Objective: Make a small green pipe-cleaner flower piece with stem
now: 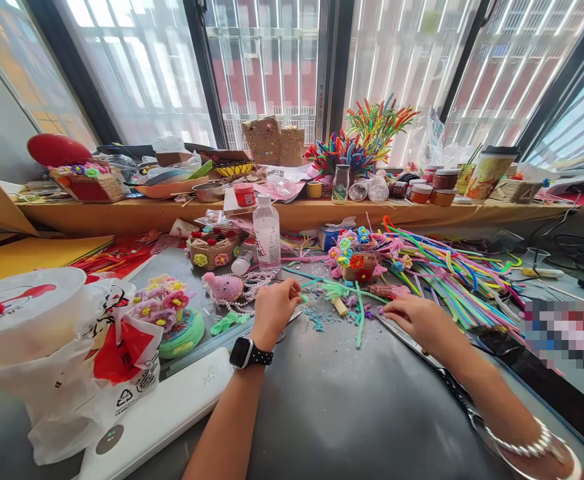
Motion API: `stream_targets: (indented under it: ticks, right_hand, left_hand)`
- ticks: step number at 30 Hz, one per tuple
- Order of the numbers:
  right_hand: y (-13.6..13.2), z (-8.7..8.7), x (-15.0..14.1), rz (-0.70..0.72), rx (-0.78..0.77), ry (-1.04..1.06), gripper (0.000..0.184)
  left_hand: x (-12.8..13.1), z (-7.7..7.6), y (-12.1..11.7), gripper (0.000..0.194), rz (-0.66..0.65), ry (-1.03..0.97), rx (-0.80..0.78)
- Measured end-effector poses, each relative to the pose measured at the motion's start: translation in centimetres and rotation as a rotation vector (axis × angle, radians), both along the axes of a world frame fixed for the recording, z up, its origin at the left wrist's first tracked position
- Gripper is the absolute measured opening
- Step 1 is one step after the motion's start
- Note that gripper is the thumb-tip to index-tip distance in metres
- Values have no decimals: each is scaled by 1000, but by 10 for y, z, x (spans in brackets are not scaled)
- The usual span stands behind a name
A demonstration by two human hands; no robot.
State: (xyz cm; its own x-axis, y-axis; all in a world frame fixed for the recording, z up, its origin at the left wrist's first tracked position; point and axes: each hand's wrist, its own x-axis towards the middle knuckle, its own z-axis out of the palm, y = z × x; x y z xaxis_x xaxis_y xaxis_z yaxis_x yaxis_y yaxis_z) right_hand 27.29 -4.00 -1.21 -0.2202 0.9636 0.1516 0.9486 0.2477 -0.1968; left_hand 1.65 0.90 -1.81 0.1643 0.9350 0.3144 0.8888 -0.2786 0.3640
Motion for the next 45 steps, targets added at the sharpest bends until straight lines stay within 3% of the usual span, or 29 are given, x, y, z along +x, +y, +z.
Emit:
stream_targets:
  ticks: [4,8,19,24,27,30,34,37,41,45]
  right_hand:
    - [44,-1,-59,-166,-41,-128,23]
    - [63,-13,-81,-279,-39,-122,27]
    - [68,-24,-71,-267,41,-100,17]
    - [59,-16,-67,-248,223,30,12]
    - [52,-12,-67,-214,354,181,10]
    - [47,-9,-74,-118,388,404,14]
    - [41,-7,-87,56,268,665,17]
    - [38,-6,-94,173,137,758,24]
    - [37,-4,-91,262,-54,886,33]
    - [39,-6,-88,162,-82,1090,34]
  left_hand:
    - [-2,0,1,14,4,2,7]
    - [-3,-3,1,18,28,25,27]
    - [2,-8,2,28,75,36,33]
    - [1,-7,2,25,119,-23,100]
    - [3,-7,3,24,55,-133,89]
    - [10,-6,3,23,-94,-377,-50]
    - [20,-3,-1,28,-302,-783,-272]
    - [22,1,-4,26,-286,-997,-290]
    - [22,5,-7,28,-229,-1096,-350]
    - [23,6,-8,28,-223,-1052,-438]
